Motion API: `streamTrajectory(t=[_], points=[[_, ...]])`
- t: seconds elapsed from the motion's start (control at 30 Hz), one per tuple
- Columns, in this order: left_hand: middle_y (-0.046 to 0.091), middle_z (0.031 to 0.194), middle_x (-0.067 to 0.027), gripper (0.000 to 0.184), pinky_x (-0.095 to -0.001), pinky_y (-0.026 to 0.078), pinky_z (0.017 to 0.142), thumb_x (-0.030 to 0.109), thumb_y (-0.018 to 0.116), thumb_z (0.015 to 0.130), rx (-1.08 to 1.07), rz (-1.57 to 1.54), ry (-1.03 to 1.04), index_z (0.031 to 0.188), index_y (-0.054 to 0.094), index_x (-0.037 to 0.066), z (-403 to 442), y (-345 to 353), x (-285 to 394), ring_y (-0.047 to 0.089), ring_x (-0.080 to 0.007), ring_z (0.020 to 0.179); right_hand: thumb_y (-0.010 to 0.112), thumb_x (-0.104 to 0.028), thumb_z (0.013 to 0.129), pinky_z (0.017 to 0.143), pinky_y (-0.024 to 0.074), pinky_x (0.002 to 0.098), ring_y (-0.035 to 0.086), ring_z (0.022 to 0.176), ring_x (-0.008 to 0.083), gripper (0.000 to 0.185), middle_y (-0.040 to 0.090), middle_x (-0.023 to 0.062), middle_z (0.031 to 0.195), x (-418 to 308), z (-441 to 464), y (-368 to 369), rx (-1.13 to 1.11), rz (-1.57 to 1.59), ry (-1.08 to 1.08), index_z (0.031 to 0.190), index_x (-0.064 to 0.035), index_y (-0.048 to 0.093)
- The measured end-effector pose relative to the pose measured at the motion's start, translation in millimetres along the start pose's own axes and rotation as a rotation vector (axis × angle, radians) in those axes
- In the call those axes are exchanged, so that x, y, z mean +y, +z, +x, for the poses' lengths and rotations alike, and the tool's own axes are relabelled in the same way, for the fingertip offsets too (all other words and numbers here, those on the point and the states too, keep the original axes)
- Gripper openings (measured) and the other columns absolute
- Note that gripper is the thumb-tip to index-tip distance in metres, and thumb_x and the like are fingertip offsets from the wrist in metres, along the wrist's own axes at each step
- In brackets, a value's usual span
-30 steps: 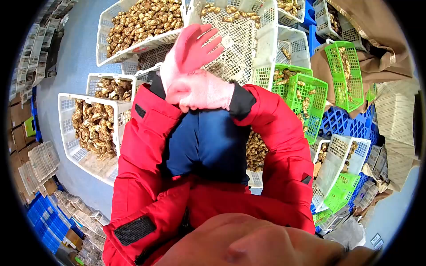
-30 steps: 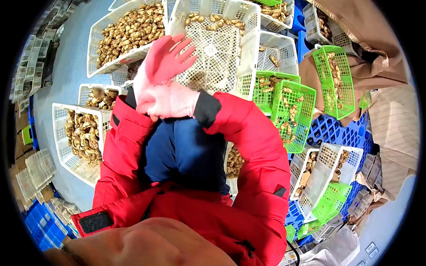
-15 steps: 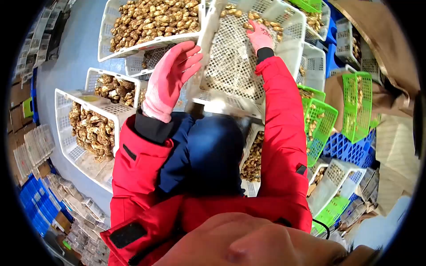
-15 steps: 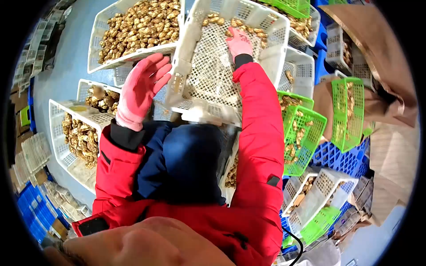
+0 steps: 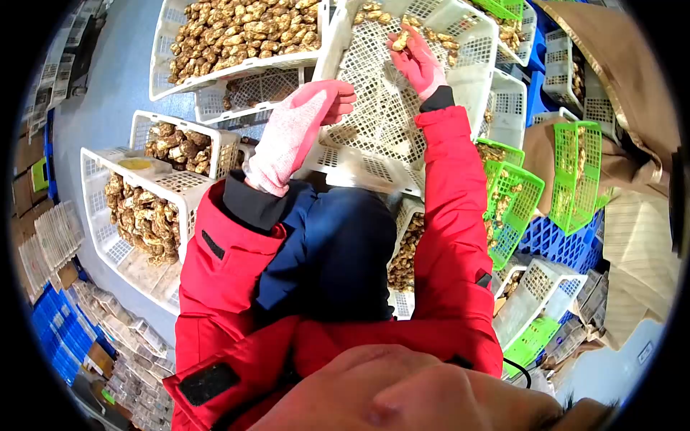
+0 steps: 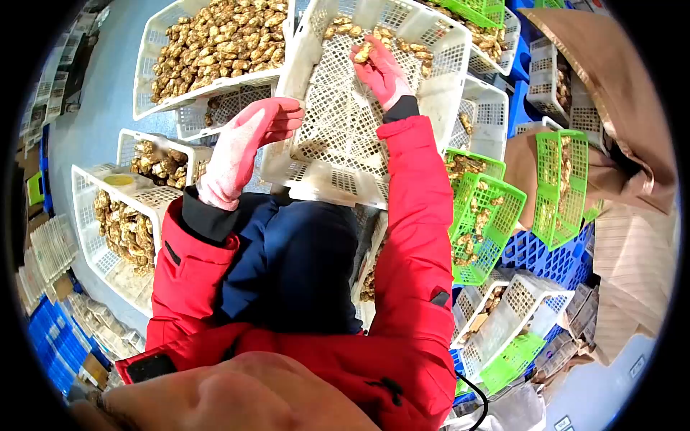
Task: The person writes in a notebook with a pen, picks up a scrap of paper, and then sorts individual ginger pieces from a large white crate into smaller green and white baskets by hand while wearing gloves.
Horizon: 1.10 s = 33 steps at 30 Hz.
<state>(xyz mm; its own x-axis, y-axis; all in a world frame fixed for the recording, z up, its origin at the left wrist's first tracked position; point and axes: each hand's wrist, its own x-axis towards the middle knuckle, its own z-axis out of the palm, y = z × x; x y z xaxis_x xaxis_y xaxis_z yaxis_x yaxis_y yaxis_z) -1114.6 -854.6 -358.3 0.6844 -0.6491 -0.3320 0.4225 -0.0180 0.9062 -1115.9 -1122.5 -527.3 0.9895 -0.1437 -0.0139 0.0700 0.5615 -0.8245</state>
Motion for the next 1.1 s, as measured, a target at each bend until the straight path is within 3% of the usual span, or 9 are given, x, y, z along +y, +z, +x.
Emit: streamTrajectory(t=[0.07,0.13,0.2,0.27,0.53,0.63,0.73,0.77,1.1], points=[[0.058,0.109,-0.0125,0.038,-0.03,0.043,0.087,0.028,0.041,0.094,-0.04,0.051,-0.012,0.114,0.052,-0.003,1.6,4.0,-3.0,0.057,-0.0187,0.099,0.043,-0.019,0.094,0.096,0.039,0.0337,0.041,0.118,0.0252,0.046,0.037,0.0159,0.131,-3.7,-4.5,10.5,-0.03,0.392,0.049,0.136,-0.012,0.027],[0.058,0.109,-0.0117,0.038,-0.029,0.043,0.087,0.028,0.041,0.094,-0.063,0.044,-0.033,0.114,0.052,-0.002,-0.7,8.4,-3.8,0.057,-0.0178,0.099,0.046,-0.015,0.092,0.096,0.0398,0.0365,0.04,0.119,0.027,0.049,0.036,0.0158,0.132,-16.8,-14.7,33.7,-0.05,0.552,0.021,0.136,-0.0155,0.025],[0.058,0.108,-0.0109,0.038,-0.0281,0.044,0.086,0.028,0.041,0.094,-0.081,0.036,-0.056,0.115,0.052,-0.001,-3.3,11.0,-6.4,0.057,-0.017,0.099,0.052,-0.008,0.088,0.094,0.0426,0.033,0.041,0.118,0.026,0.057,0.037,0.0164,0.131,-24.3,-17.1,45.4,-0.039,0.385,0.002,0.137,-0.0134,0.024],[0.059,0.107,-0.0093,0.037,-0.0276,0.044,0.085,0.029,0.042,0.094,-0.106,0.014,-0.1,0.115,0.053,-0.001,-0.1,2.4,-18.8,0.057,-0.016,0.098,0.053,-0.005,0.087,0.089,0.0461,0.0303,0.051,0.108,0.0262,0.057,0.045,0.0189,0.124,-26.4,-19.6,51.9,-0.027,0.221,-0.037,0.136,-0.0092,0.024],[0.059,0.107,-0.008,0.036,-0.0271,0.044,0.083,0.028,0.045,0.093,-0.088,-0.002,-0.097,0.115,0.053,0.001,-1.8,4.1,-20.9,0.057,-0.0148,0.096,0.057,-0.007,0.084,0.072,0.0498,0.0207,0.058,0.093,0.0158,0.052,0.055,0.0164,0.112,-20.4,-46.3,63.8,-0.008,-0.097,0.289,0.131,-0.0027,0.034],[0.059,0.107,-0.008,0.036,-0.0268,0.044,0.083,0.028,0.044,0.093,-0.119,-0.014,-0.114,0.115,0.052,0.0,2.1,-0.5,-23.6,0.057,-0.0147,0.095,0.059,-0.005,0.082,0.078,0.048,0.0227,0.056,0.096,0.0178,0.061,0.05,0.0168,0.117,5.8,-44.4,42.7,0.024,0.049,0.323,0.134,-0.0019,0.027],[0.059,0.107,-0.008,0.036,-0.0267,0.044,0.083,0.028,0.044,0.093,-0.121,0.011,-0.106,0.115,0.052,0.0,2.1,-3.4,-25.7,0.057,-0.0148,0.095,0.06,-0.003,0.081,0.081,0.0467,0.0239,0.055,0.099,0.0181,0.063,0.048,0.0176,0.12,18.9,-43.6,34.7,0.123,-0.07,0.243,0.134,-0.0006,0.026],[0.059,0.107,-0.0081,0.036,-0.0266,0.044,0.083,0.028,0.044,0.093,-0.119,0.006,-0.105,0.115,0.052,0.0,1.1,-3.4,-25.7,0.057,-0.0147,0.095,0.061,-0.001,0.08,0.082,0.0464,0.0245,0.055,0.099,0.0179,0.064,0.048,0.0171,0.119,20.5,-45.4,30.4,0.063,0.052,0.218,0.133,0.0,0.026],[0.058,0.108,-0.0076,0.038,-0.0277,0.043,0.086,0.03,0.043,0.093,-0.126,0.012,-0.079,0.116,0.052,0.001,-5.5,0.7,-19.1,0.056,-0.0142,0.096,0.054,0.0,0.082,0.082,0.0468,0.0237,0.054,0.104,0.0222,0.049,0.051,0.0191,0.116,-10.8,-53.6,56.1,0.058,-0.063,0.286,0.128,0.0022,0.036]])
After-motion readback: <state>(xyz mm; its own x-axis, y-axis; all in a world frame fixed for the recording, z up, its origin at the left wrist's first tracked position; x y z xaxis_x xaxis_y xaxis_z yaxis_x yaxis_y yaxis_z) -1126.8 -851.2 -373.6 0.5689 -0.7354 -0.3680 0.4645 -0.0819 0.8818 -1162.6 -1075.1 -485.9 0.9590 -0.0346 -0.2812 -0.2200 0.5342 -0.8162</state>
